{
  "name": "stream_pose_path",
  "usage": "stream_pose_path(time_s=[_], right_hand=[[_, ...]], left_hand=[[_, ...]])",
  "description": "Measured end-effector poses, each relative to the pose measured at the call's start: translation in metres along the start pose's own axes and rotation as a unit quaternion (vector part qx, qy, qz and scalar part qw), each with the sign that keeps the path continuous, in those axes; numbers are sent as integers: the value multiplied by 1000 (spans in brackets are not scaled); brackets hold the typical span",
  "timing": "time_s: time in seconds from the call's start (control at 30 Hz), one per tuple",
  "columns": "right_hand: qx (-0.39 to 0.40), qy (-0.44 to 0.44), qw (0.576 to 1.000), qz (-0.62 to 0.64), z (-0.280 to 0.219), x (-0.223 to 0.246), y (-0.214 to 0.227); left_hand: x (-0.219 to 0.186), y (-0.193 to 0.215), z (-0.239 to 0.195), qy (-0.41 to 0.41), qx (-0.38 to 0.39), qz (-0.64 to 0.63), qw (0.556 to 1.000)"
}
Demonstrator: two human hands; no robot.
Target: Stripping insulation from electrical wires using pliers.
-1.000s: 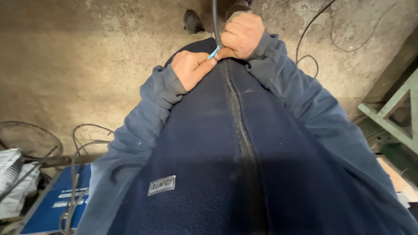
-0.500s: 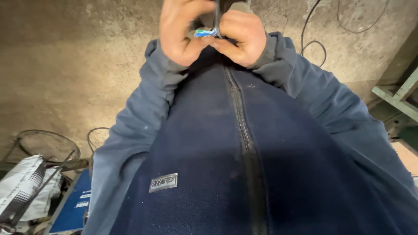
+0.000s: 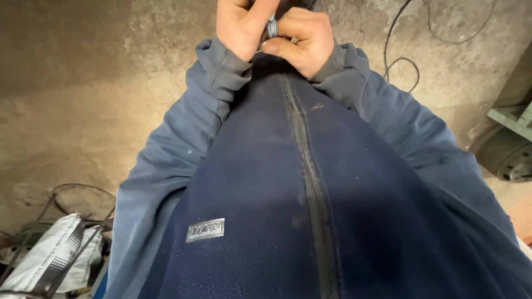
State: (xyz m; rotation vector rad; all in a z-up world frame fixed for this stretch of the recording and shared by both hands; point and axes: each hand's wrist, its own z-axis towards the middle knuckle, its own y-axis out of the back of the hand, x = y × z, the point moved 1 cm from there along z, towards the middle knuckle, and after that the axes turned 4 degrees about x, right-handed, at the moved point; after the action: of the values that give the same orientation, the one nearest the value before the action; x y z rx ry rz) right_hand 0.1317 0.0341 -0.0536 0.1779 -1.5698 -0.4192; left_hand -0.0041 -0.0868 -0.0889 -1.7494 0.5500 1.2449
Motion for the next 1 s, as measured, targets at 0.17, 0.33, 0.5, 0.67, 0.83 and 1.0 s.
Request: stream_pose_path(time_s=[0.17, 0.33, 0.5, 0.67, 0.83, 1.0], right_hand=[[6, -54, 998, -17, 23, -5, 16], [62, -69, 995, 47, 42, -11, 30], [59, -80, 995, 24, 64, -13, 54], [154, 89, 982, -60, 83, -11, 53], [199, 81, 974, -65, 101, -21, 70], [171, 136, 967, -130, 149, -15, 146]], left_hand=[[4, -3, 21, 28, -30, -64, 997], [-32, -3, 24, 26, -16, -71, 997], [-49, -8, -16, 13, -101, 113, 988], [-26, -18, -17, 143, -115, 35, 982], [-25, -23, -7, 91, -147, 78, 982], [-47, -29, 7, -148, -198, 187, 951]])
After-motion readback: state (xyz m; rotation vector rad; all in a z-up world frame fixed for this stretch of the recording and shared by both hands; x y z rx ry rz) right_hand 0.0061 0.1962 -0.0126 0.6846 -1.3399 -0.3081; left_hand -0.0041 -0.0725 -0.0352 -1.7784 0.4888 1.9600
